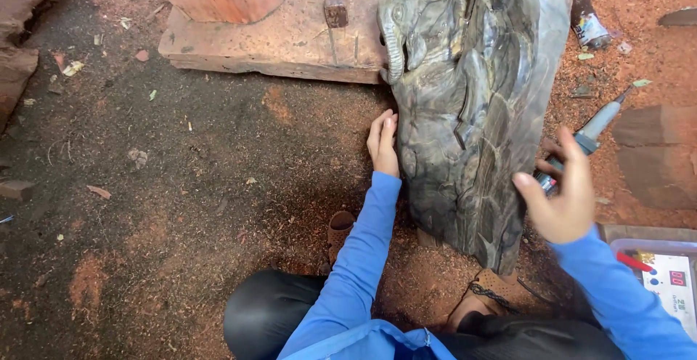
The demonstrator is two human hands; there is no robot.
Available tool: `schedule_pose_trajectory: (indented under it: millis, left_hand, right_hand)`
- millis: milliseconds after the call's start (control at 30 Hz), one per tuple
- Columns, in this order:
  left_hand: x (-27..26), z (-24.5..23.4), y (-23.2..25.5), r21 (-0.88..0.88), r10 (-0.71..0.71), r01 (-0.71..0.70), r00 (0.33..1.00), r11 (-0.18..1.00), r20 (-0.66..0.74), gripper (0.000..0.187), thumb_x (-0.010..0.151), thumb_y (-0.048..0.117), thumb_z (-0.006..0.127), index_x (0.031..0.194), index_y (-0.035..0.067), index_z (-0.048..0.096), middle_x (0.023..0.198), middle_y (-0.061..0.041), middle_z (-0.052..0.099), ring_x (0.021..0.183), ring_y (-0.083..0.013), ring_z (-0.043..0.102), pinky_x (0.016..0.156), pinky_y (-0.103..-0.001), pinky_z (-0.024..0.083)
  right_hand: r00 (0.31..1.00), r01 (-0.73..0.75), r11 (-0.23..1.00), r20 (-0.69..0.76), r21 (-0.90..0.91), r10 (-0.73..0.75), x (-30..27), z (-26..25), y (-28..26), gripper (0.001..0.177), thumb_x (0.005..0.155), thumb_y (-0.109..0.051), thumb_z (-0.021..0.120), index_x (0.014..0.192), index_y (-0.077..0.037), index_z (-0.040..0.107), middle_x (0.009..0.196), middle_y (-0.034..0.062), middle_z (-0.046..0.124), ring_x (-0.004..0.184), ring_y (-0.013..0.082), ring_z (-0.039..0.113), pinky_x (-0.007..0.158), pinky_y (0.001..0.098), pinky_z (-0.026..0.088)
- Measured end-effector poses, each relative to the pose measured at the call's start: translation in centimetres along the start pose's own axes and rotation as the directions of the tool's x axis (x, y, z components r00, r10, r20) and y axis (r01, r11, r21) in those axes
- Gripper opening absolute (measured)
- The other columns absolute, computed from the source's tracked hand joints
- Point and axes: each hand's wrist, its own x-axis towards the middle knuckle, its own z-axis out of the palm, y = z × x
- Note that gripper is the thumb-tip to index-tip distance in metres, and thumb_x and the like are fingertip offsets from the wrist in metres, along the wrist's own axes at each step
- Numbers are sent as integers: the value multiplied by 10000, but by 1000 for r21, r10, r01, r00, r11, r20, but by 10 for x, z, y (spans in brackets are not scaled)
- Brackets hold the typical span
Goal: Carving and shaping a wooden buffalo sculpture using a power rotary tool and repositioning the piece as needed.
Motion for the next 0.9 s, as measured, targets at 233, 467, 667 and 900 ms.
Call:
schedule_pose_trajectory:
  millis: [233,467,667,900]
  left_hand:
    - [-12,2,36,343,150,-171,985,924,87,422,994,279,546,1278,-24,625,1278,-217,682,1169,-306,662,1011,-402,549]
    - [-6,-12,53,493,257,-365,927,790,275,371,903,222,732,1186,1,639,993,-148,706,800,-199,689,692,-301,595]
    - [-3,-12,87,516,287,-498,853,697,437,508,921,147,743,1355,-14,533,1104,-112,619,829,-137,586,696,-240,532]
    - [-13,-77,133,808,-93,-560,808,184,582,620,980,444,549,1436,23,520,1372,-192,570,1228,-377,571,1025,-428,459]
  right_hand:
    - [942,-325,939,-46,115,332,-124,-73,-22,597,945,78,539,1538,122,480,1248,256,669,828,189,568,793,260,448]
    - [860,-507,805,118,309,496,-223,-47,-35,605,892,-246,496,1407,67,543,1502,185,572,1361,300,558,1161,373,385]
    - [881,-377,799,-84,468,465,-195,-43,81,326,925,-168,584,1162,30,687,1082,153,733,993,244,668,915,340,534]
    - [779,-583,749,-480,-316,403,-106,24,350,520,864,-152,764,1324,-37,551,1087,237,716,895,423,702,786,489,550]
